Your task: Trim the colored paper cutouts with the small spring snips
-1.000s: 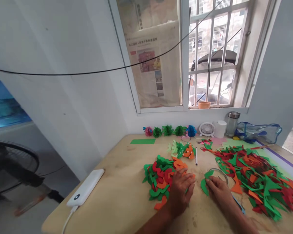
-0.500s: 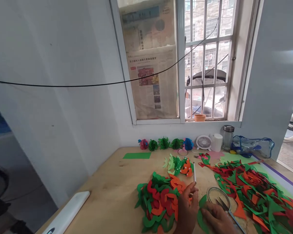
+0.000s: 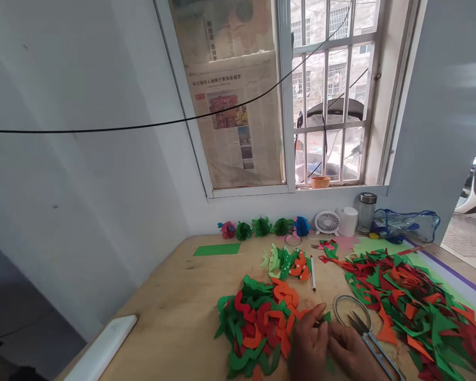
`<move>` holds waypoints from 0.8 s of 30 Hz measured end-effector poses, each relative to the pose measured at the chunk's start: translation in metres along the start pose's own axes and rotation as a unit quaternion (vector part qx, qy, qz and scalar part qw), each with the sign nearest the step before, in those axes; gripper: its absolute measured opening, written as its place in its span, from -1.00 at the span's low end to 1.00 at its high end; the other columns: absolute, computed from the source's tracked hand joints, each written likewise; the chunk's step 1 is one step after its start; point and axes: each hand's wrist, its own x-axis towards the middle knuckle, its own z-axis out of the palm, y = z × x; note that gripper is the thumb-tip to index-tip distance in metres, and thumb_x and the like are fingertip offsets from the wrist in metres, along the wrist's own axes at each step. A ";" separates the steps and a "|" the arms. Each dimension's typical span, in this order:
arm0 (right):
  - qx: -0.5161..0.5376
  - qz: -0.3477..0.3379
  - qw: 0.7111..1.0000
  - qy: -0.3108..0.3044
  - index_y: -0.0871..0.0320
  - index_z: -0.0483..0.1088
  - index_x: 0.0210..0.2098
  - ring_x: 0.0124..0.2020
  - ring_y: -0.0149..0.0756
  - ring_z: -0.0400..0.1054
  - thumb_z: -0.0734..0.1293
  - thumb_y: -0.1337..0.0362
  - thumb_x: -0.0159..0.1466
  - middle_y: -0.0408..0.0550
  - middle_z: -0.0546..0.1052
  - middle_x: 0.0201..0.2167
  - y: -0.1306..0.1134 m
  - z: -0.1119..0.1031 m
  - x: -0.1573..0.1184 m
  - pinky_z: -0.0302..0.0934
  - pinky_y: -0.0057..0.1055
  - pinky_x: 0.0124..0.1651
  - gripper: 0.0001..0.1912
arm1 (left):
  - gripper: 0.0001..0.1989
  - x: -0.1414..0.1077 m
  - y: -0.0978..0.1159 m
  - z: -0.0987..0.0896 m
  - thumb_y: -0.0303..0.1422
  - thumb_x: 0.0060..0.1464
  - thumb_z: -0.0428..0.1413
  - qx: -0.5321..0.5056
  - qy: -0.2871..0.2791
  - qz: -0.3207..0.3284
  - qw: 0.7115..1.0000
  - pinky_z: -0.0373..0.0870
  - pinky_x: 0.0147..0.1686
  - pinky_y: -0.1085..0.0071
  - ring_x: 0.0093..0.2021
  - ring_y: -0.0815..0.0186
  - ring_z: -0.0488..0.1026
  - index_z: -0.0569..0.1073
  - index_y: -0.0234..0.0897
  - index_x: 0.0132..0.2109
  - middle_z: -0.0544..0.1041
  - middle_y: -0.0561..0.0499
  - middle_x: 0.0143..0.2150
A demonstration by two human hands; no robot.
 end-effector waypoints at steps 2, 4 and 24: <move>-0.003 -0.005 1.000 0.000 0.19 0.35 -0.60 -0.49 -0.32 0.20 0.18 -0.09 0.17 -0.12 0.30 -0.62 -0.001 0.001 0.000 0.18 -0.43 -0.38 -0.52 | -0.68 -0.001 -0.001 0.002 -0.31 0.05 0.08 0.005 -0.005 0.008 1.000 0.39 0.03 0.31 -0.04 0.19 0.47 0.53 -0.23 -0.04 0.54 -0.15 -0.06; -0.014 -0.004 1.000 0.004 0.19 0.35 -0.59 -0.47 -0.30 0.21 0.19 -0.09 0.16 -0.12 0.31 -0.62 -0.003 0.001 -0.001 0.17 -0.43 -0.38 -0.52 | -0.69 -0.001 -0.002 0.003 -0.36 0.05 0.06 0.013 -0.006 0.016 1.000 0.40 0.02 0.30 -0.04 0.20 0.48 0.53 -0.22 -0.05 0.56 -0.12 -0.08; -0.115 -0.002 0.993 0.022 0.16 0.20 -0.61 -0.59 -0.46 0.07 0.15 0.23 0.18 -0.22 0.20 -0.67 -0.013 -0.002 -0.007 -0.05 -0.50 -0.52 -0.74 | -0.79 0.005 0.021 0.003 -0.44 -0.01 0.09 -0.099 0.032 -0.011 0.994 0.45 -0.24 0.42 -0.27 0.32 0.51 0.53 -0.30 -0.19 0.57 -0.06 -0.30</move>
